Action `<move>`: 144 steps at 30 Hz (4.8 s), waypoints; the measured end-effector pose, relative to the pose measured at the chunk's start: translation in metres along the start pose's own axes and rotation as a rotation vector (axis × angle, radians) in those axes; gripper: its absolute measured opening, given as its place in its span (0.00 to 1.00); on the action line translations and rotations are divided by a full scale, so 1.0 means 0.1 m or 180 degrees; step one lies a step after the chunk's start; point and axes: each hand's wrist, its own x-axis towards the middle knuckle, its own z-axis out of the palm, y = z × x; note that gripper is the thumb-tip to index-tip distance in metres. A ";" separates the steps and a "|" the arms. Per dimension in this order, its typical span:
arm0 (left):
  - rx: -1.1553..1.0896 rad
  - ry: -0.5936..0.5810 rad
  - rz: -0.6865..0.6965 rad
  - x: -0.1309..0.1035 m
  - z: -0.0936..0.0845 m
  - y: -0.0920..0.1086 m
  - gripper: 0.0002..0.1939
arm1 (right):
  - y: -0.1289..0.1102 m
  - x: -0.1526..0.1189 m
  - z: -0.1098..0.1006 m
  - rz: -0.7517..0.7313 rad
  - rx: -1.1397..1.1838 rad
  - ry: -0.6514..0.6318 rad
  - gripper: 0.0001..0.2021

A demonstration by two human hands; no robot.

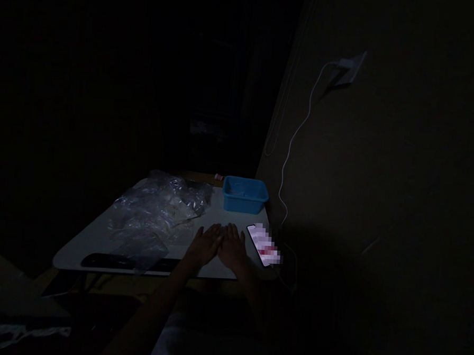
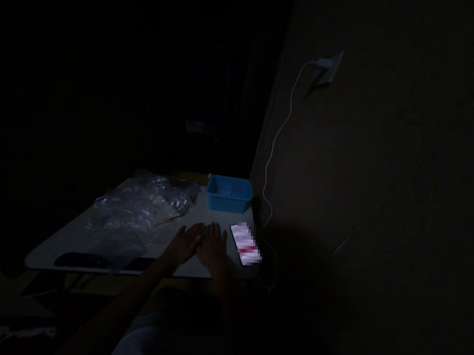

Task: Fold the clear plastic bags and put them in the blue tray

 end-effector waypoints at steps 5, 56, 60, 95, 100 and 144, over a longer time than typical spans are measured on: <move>0.0274 -0.0063 -0.0130 0.00 0.04 0.01 0.24 | 0.03 -0.02 0.00 -0.0054 0.0047 0.0042 0.29; 0.0388 -0.0067 0.0275 0.05 0.02 0.00 0.26 | 0.00 -0.03 -0.04 -0.0060 0.0079 0.0005 0.28; 0.0408 -0.0169 0.0156 0.06 0.03 0.01 0.26 | 0.00 -0.04 -0.06 -0.0074 0.0048 0.0075 0.27; 0.0477 -0.0229 0.0107 0.07 0.06 0.00 0.25 | 0.01 -0.01 -0.02 -0.0012 0.0062 0.0026 0.28; 0.0470 -0.0256 0.0089 0.08 0.07 -0.02 0.25 | 0.00 -0.01 -0.02 -0.0018 0.0062 0.0035 0.28; 0.0554 -0.0275 -0.0288 0.06 0.05 0.02 0.26 | 0.02 -0.06 -0.07 -0.0390 0.0016 0.0068 0.27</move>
